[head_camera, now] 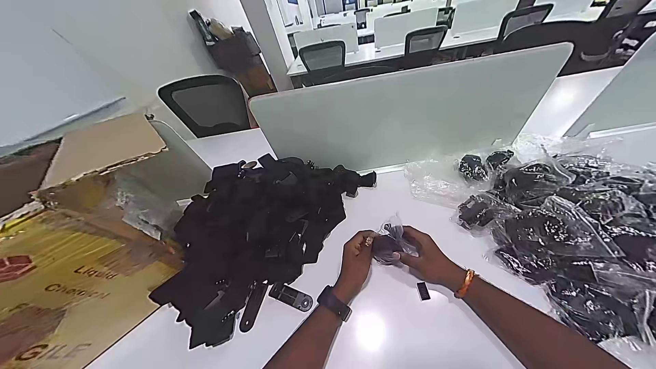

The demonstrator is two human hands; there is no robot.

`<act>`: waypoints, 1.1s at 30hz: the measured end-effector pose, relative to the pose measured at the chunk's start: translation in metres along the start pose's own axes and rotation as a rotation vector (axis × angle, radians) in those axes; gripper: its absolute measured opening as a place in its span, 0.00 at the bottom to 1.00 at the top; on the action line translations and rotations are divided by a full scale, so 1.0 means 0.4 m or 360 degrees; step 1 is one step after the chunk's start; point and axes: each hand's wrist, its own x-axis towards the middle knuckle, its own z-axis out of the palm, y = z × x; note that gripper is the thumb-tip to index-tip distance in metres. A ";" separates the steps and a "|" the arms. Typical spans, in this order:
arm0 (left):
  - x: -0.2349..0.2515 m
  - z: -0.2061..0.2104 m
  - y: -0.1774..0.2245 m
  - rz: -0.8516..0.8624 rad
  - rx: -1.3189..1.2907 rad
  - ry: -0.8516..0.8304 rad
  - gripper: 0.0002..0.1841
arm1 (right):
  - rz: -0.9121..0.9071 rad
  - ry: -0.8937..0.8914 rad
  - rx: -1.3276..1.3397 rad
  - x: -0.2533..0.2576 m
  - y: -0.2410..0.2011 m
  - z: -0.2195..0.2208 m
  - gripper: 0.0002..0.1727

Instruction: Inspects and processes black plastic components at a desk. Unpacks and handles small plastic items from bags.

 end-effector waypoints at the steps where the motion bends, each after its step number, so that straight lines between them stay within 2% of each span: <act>1: 0.002 0.000 0.002 0.0018 0.0001 0.0016 0.11 | 0.0002 -0.0009 0.0030 0.002 0.000 -0.001 0.30; 4: -0.002 0.002 0.006 0.0055 0.0026 0.0077 0.12 | 0.0047 0.0086 0.0025 -0.004 0.002 0.005 0.35; 5: -0.002 0.002 0.006 0.0066 0.0039 0.0096 0.12 | 0.0074 0.0139 -0.0012 -0.005 0.002 0.008 0.33; 8: 0.004 0.004 0.006 0.0056 0.0053 0.0146 0.11 | 0.0142 0.0269 -0.0064 -0.002 0.004 0.010 0.17; 10: 0.006 0.006 0.000 0.0008 0.0075 0.0151 0.13 | 0.0176 0.0329 0.0020 -0.002 0.009 0.007 0.16; 13: 0.008 0.008 -0.005 -0.0109 0.0183 0.0209 0.22 | 0.0192 0.0493 0.0120 0.001 0.021 -0.001 0.16; 15: 0.006 0.009 0.007 -0.0122 0.0422 0.0175 0.22 | 0.0179 0.0569 0.0141 0.005 0.018 -0.005 0.16; 17: -0.014 0.013 0.024 0.0054 0.0760 -0.0069 0.16 | 0.0155 0.0561 0.0177 0.004 0.018 -0.005 0.15; 19: -0.050 0.037 0.035 0.0309 0.1041 -0.0498 0.13 | 0.0147 0.0513 0.0186 0.001 0.022 -0.008 0.13; 22: -0.104 0.101 0.044 0.0608 0.1362 -0.1036 0.23 | 0.0171 0.0426 0.0210 0.007 0.022 -0.017 0.10; 23: -0.114 0.120 0.046 0.0691 0.1390 -0.1139 0.24 | 0.0184 0.0404 0.0220 0.008 0.022 -0.021 0.10; 25: -0.123 0.140 0.048 0.0726 0.1386 -0.1274 0.16 | 0.0195 0.0380 0.0221 0.007 0.022 -0.031 0.09; 28: -0.110 0.125 0.043 0.0620 0.1464 -0.1220 0.14 | 0.0214 0.0363 0.0201 0.011 0.025 -0.035 0.08; 33: -0.072 0.076 0.052 0.0314 0.1845 -0.0823 0.12 | 0.0282 0.0411 0.0251 0.010 0.020 -0.030 0.08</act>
